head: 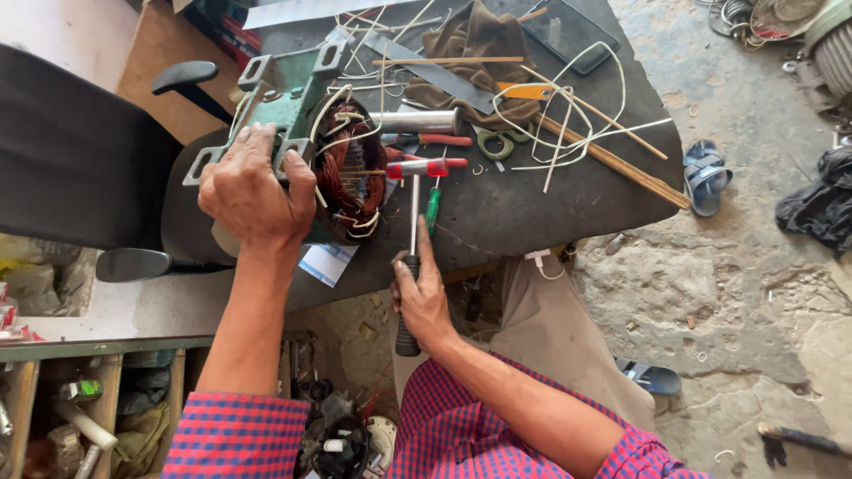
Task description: The person works on a disassembled motor stator, using a wooden stick to adjust copper windings and a rubber mallet to tap the component. The person repeatedly repositions the stator and uses the tools to manipulate the internal windings.
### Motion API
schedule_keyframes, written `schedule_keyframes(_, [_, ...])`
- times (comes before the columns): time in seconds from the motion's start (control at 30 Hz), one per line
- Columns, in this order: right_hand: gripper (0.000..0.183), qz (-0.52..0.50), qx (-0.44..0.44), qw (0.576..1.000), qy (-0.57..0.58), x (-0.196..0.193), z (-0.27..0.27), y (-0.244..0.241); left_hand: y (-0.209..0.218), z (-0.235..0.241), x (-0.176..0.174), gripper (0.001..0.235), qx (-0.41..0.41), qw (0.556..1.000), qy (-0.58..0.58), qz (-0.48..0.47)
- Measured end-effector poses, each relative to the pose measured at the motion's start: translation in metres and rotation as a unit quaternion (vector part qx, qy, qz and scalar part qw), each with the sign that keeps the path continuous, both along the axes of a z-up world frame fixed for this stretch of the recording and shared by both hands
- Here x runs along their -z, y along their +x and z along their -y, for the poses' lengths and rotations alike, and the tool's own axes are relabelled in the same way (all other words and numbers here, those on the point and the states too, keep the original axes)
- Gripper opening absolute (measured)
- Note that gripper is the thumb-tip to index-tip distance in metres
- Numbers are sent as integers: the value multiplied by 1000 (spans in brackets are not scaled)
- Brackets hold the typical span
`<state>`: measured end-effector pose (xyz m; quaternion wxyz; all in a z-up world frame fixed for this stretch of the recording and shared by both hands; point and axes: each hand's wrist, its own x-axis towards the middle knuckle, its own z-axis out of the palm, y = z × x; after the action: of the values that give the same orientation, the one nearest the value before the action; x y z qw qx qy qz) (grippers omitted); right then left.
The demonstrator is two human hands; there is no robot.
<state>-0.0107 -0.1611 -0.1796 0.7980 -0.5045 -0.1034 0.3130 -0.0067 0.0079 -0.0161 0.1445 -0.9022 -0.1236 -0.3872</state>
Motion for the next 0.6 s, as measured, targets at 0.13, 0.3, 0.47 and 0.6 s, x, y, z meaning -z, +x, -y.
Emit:
schedule_keyframes(0.13, [83,-2,-8,1000,16,-1,0,-4,-2,0,0,45,-12,1000,-14,-4])
schedule_keyframes(0.3, [82,13,-24,1000,-8,0,12,18,1,0,-2,44,-5,1000,-7,-4])
schedule_keyframes(0.47, [83,156,18,982,-101,1,36,61,-3,-2,2,46,-1,1000,-18,4])
schedule_keyframes(0.6, [87,452,78,875,-154,1,52,109,-1,-11,2,45,52,998,18,29])
